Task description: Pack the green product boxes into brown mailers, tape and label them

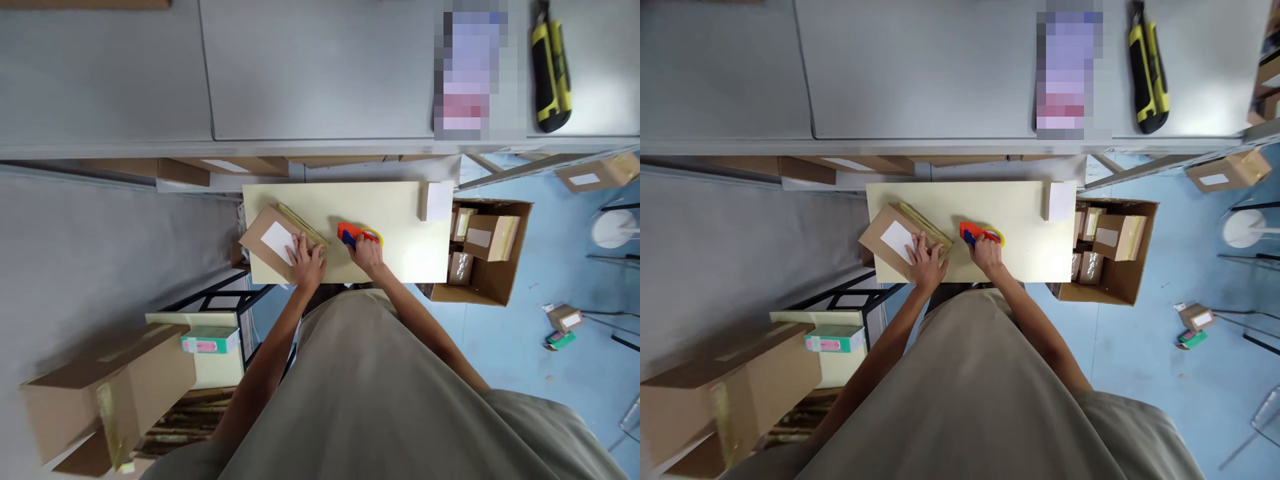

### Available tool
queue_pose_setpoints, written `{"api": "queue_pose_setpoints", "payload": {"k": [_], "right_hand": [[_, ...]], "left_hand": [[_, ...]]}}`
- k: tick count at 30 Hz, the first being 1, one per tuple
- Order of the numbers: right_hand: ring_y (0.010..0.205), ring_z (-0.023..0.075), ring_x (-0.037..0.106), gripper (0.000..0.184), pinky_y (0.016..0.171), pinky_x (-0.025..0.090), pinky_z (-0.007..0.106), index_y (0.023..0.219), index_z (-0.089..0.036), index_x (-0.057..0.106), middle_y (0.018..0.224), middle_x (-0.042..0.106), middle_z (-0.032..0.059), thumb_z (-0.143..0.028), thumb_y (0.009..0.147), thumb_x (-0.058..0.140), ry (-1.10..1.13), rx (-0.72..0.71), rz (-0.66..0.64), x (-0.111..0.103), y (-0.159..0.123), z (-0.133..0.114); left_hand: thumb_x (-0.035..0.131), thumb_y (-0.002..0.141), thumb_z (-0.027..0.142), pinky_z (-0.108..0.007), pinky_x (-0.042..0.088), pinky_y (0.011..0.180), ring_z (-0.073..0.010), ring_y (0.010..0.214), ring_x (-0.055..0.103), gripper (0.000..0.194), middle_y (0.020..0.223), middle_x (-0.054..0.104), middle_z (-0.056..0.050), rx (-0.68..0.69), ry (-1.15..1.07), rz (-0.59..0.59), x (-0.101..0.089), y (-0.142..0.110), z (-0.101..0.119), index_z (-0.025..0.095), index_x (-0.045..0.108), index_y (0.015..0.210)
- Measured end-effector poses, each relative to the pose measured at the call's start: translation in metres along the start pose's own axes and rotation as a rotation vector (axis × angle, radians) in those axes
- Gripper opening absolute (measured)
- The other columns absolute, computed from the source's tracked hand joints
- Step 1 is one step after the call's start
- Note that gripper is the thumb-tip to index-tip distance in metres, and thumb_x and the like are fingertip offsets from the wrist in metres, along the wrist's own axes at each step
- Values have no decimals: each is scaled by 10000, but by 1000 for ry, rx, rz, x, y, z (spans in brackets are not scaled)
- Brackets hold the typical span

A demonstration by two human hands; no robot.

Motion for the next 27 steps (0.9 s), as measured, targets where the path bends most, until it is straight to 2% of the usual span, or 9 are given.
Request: {"api": "queue_pose_setpoints", "payload": {"k": [4, 6, 9, 12, 15, 18, 21, 24, 27], "right_hand": [[1189, 376, 813, 498, 912, 603, 394, 1368, -98, 652, 1239, 823, 280, -525, 1186, 471, 57, 85, 5, -14, -27, 2], [1162, 373, 822, 477, 860, 598, 389, 1363, -147, 649, 1224, 837, 242, -548, 1192, 456, 109, 130, 45, -28, -40, -3], [1073, 380, 838, 463, 804, 583, 386, 1382, -177, 625, 1154, 858, 204, -561, 1194, 444, 206, 183, 183, -66, -59, -15], [1025, 387, 836, 524, 786, 584, 381, 1463, -144, 560, 1100, 858, 198, -571, 1189, 428, 259, 195, 398, -119, -81, -29], [932, 382, 816, 535, 757, 597, 397, 1498, -138, 518, 1041, 843, 181, -541, 1196, 335, 256, 135, 607, -169, -103, -48], [881, 378, 781, 548, 747, 610, 423, 1543, -131, 471, 1025, 814, 171, -498, 1197, 258, 191, 47, 766, -205, -121, -70], [929, 384, 763, 580, 807, 621, 456, 1605, -106, 399, 1108, 784, 196, -473, 1203, 199, 28, -1, 813, -226, -125, -90], [1025, 405, 751, 613, 920, 609, 508, 1631, -93, 380, 1241, 753, 245, -490, 1208, 185, -137, -43, 835, -252, -115, -105], [1110, 430, 736, 636, 1036, 569, 573, 1627, -59, 419, 1306, 747, 282, -481, 1204, 202, -219, -92, 890, -290, -97, -116]], "left_hand": [[776, 984, 425, -747, 189, 1443, -477, 1801, 94, 546, 1906, 275, -212, 46, -90, 38, -17, -6, 16, 232, 741, 1494], [715, 1029, 427, -694, 313, 1429, -443, 1784, 247, 459, 1851, 419, -173, 147, -163, 102, -36, -9, 35, 280, 773, 1461], [585, 1107, 361, -581, 532, 1314, -335, 1546, 651, 296, 1511, 772, -111, 401, -318, 233, -79, -14, 70, 345, 851, 1234], [610, 1117, 363, -538, 657, 1143, -283, 1239, 822, 247, 1209, 880, -66, 591, -491, 371, -131, -13, 93, 356, 857, 1106], [614, 1132, 370, -530, 663, 1131, -267, 1218, 837, 245, 1232, 885, -51, 704, -604, 496, -180, -8, 106, 353, 853, 1182], [467, 1178, 320, -515, 640, 1187, -252, 1331, 802, 400, 1393, 844, -58, 790, -660, 555, -215, -7, 117, 355, 811, 1381], [399, 1185, 288, -496, 591, 1272, -251, 1485, 711, 507, 1569, 754, -67, 820, -662, 569, -237, -5, 128, 354, 686, 1598], [472, 1171, 288, -483, 507, 1361, -268, 1597, 606, 571, 1698, 650, -71, 819, -675, 579, -250, 5, 138, 350, 534, 1736], [554, 1134, 256, -497, 468, 1384, -298, 1638, 547, 674, 1739, 601, -104, 785, -703, 562, -260, 32, 148, 320, 432, 1794]]}}
Point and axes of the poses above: each hand's wrist, its own y-axis towards the middle knuckle, its own x-axis out of the palm, z = x × y, the point moved 9 cm from there along y, towards the middle knuckle
